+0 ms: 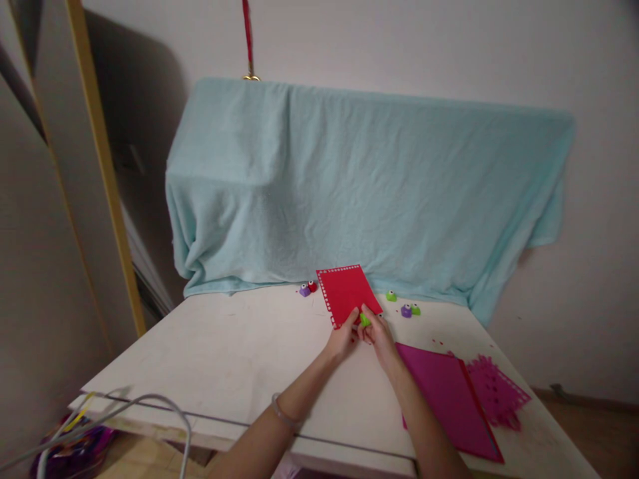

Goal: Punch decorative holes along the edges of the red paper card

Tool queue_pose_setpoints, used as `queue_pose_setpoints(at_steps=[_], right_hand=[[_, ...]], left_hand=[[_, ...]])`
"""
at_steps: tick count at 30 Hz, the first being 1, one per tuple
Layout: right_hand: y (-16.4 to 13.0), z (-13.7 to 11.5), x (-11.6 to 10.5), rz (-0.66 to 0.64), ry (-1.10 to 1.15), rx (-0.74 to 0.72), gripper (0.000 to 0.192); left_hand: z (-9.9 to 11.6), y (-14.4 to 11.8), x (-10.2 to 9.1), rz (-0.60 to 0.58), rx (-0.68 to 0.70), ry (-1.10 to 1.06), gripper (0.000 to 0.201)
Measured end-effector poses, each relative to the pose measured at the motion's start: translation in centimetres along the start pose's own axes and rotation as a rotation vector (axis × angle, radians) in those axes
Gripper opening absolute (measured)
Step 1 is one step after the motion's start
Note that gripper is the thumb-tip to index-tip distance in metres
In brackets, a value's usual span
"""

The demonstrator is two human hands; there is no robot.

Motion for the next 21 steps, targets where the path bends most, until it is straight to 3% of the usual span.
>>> queue_pose_setpoints(at_steps=[15,21], right_hand=[[0.02,0.1,-0.12,-0.001,0.015,0.006,0.056],[-0.08,-0.04,-0.15,-0.001,0.008,0.015,0.057]], left_hand=[[-0.09,-0.05,0.56,0.011,-0.032,-0.074,0.061],[0.3,-0.33,0.28,0.046,-0.013,0.066,0.062]])
Point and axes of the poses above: each hand's wrist, its own y-axis towards the middle knuckle, its own x-axis out of the palm, z = x × y, the point moved 3 cm from there along y, towards the middle knuckle, and after that the axes turned 14 degrees about -y, right-handed, at the moved point
